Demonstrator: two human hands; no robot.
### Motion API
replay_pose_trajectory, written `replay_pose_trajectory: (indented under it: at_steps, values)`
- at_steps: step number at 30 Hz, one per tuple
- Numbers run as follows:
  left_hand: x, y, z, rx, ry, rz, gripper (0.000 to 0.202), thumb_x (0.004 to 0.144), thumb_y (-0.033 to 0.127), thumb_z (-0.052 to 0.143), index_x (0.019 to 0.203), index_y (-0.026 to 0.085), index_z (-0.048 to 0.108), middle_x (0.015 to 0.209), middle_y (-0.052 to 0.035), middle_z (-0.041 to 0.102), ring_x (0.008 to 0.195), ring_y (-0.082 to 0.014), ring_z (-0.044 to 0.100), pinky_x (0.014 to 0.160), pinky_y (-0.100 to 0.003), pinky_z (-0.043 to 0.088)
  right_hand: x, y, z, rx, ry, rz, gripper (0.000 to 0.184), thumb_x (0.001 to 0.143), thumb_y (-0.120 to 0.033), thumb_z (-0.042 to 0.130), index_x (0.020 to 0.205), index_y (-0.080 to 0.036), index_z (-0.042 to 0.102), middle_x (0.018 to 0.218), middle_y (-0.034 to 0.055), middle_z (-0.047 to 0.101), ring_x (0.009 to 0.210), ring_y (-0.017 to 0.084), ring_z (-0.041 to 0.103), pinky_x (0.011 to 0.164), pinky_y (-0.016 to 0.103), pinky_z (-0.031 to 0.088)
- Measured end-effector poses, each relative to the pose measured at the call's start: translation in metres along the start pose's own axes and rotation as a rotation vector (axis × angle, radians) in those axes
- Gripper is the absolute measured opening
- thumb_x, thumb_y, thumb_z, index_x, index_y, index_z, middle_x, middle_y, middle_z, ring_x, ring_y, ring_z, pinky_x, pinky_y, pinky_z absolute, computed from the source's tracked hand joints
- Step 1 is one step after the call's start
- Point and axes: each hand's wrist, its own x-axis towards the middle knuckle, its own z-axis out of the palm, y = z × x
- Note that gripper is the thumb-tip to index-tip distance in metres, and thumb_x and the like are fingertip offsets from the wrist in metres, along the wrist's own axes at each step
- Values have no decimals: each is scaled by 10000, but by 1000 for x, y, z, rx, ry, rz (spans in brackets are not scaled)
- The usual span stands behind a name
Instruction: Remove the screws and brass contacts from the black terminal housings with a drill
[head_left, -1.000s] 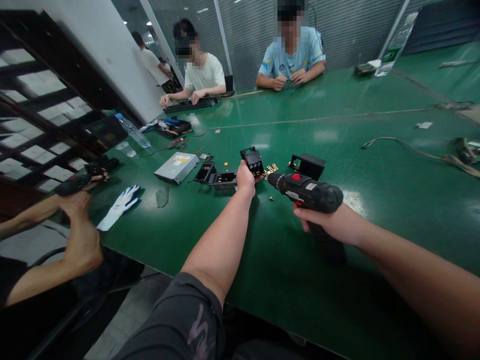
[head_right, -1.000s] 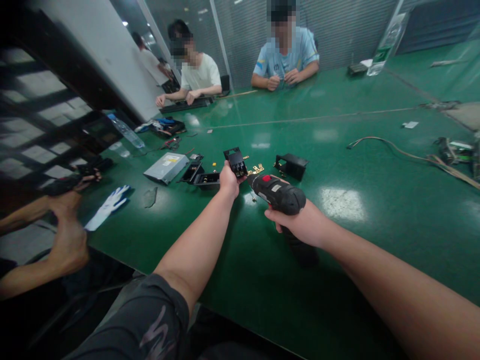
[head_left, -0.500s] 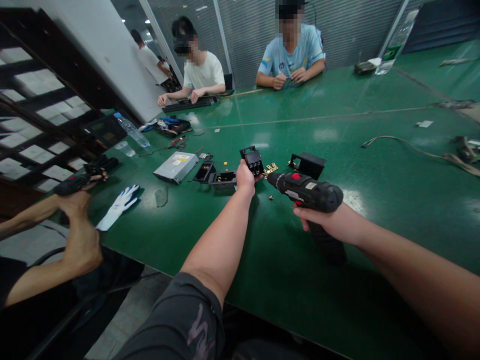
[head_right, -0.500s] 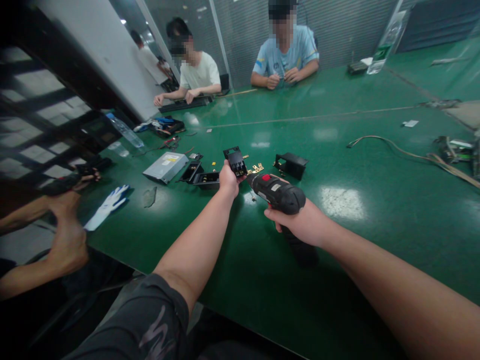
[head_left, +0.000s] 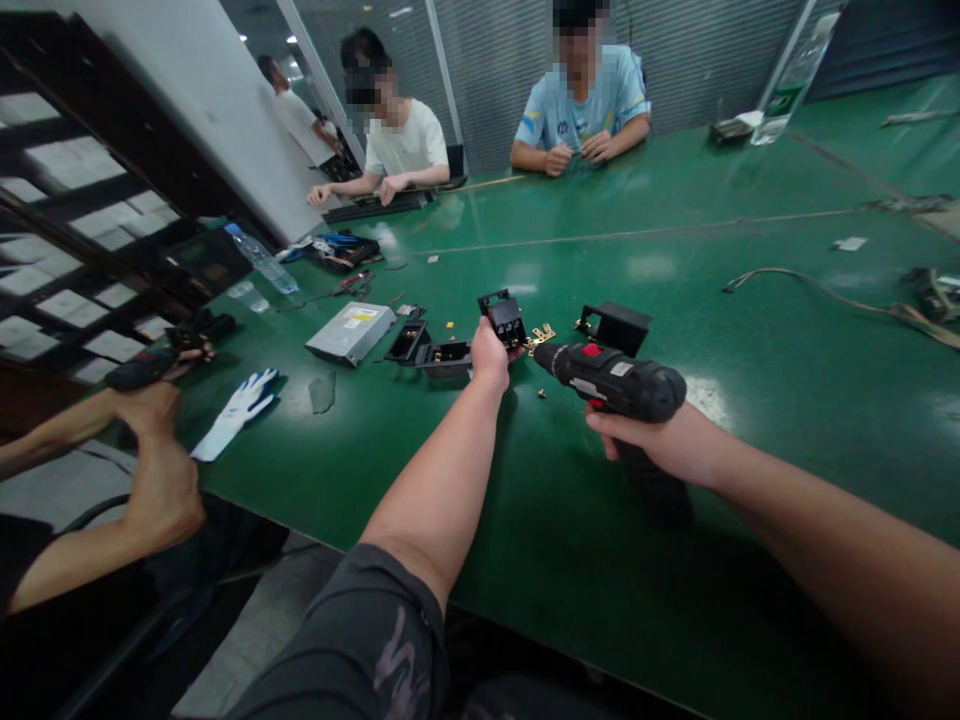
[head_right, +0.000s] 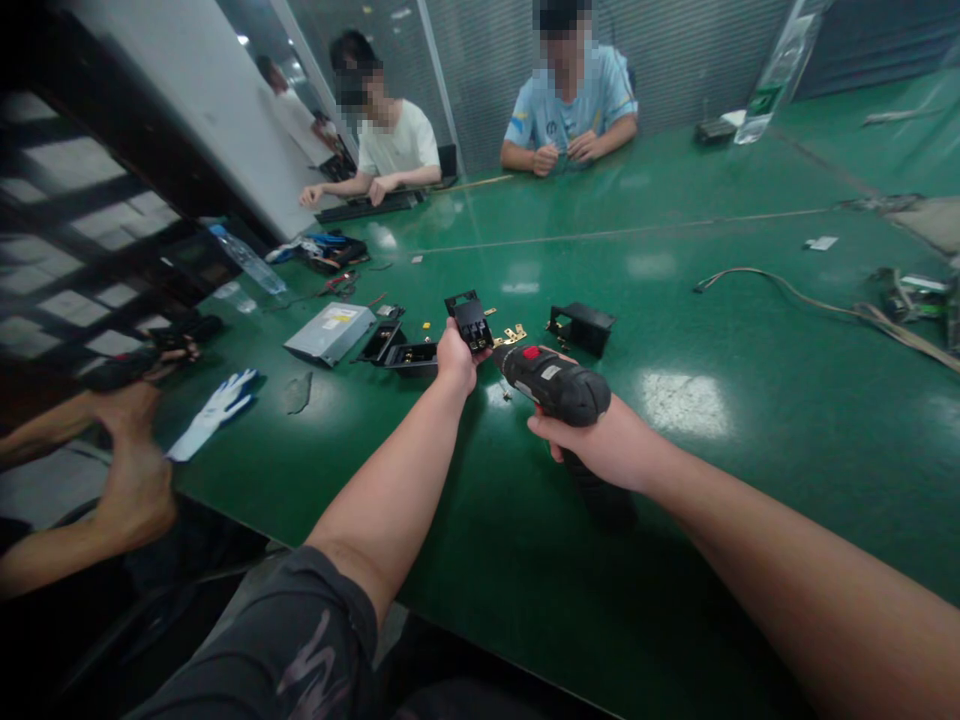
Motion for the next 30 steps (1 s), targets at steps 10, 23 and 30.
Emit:
replay_pose_trajectory:
  at_steps: [10,23,30]
  values:
    - [-1,1,-1,-2,-13,-5,466,1194,553,444,1088,214,745,963,-83,778,784,-202,743,657,-305,603,1,-1,0,-5,4,26,295,864,-468,854,1025,-275,700,663,-27,718,570,238,720,605,383,609]
    - [0,1,-1,-3,-5,-14,475,1193,573,460,1108,220,766,988,-90,784,836,-220,760,716,-333,624,0,-10,-2,-23,-48,37,316,883,-455,864,1090,-262,725,683,-23,720,592,240,729,628,392,634]
    - [1,0,0,3,-19,-5,482,1195,566,436,1092,219,753,999,-94,785,837,-220,754,687,-319,612,0,3,0,6,16,20,323,889,-458,862,1159,-309,767,689,-20,727,591,260,721,602,408,619]
